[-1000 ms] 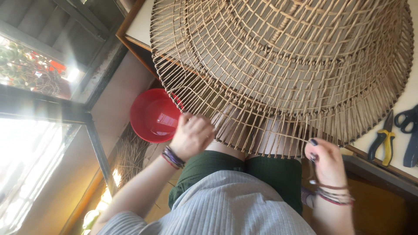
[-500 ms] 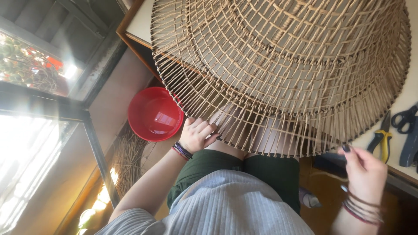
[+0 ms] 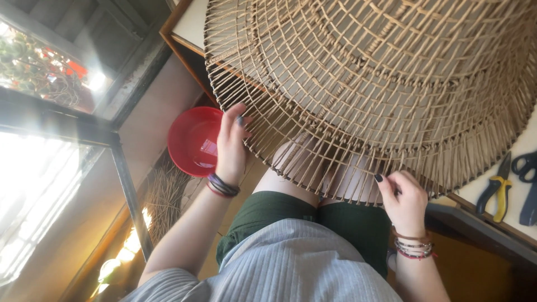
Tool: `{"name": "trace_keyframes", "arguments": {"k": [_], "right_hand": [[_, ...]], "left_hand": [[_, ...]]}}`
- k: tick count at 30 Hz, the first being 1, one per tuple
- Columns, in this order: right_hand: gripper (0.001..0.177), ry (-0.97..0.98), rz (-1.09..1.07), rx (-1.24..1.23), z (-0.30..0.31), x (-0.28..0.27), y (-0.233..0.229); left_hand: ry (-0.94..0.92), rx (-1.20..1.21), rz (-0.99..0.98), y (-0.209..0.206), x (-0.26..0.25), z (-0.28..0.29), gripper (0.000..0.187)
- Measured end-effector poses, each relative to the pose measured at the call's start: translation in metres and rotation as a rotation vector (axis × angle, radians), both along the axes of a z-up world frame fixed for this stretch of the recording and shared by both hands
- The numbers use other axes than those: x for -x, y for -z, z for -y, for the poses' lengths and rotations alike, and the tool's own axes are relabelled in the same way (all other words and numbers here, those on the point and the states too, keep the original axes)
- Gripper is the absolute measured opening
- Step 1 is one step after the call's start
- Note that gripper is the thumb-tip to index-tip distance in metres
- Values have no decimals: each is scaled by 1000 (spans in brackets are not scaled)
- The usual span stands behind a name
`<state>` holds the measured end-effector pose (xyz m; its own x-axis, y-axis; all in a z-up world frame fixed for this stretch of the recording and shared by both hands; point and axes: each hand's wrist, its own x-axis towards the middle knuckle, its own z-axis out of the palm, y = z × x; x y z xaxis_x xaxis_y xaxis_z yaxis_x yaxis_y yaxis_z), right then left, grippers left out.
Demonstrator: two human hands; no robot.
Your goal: The person weaves a large wicker object by hand and uses pliers to trim protruding strands.
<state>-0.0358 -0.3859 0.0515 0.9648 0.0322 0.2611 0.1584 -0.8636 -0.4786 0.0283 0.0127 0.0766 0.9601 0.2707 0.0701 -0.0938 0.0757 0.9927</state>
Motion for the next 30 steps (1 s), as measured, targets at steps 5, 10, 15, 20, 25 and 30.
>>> {"name": "trace_keyframes", "arguments": {"k": [5, 10, 15, 20, 25, 30], "right_hand": [[59, -63, 83, -272, -10, -4, -5], [59, -184, 55, -572, -13, -7, 0], [55, -232, 48, -727, -8, -8, 5], [54, -235, 69, -825, -9, -8, 11], [56, -228, 66, -757, -11, -8, 3], [58, -194, 69, -650, -11, -9, -1]], "left_hand": [[85, 759, -329, -14, -33, -15, 64], [118, 853, -381, 7, -48, -20, 68], [152, 909, -313, 10, -50, -18, 81], [219, 877, -269, 3, -48, -18, 85], [278, 690, -252, 9, -50, -27, 82], [3, -975, 403, 5, -67, -36, 39]]}}
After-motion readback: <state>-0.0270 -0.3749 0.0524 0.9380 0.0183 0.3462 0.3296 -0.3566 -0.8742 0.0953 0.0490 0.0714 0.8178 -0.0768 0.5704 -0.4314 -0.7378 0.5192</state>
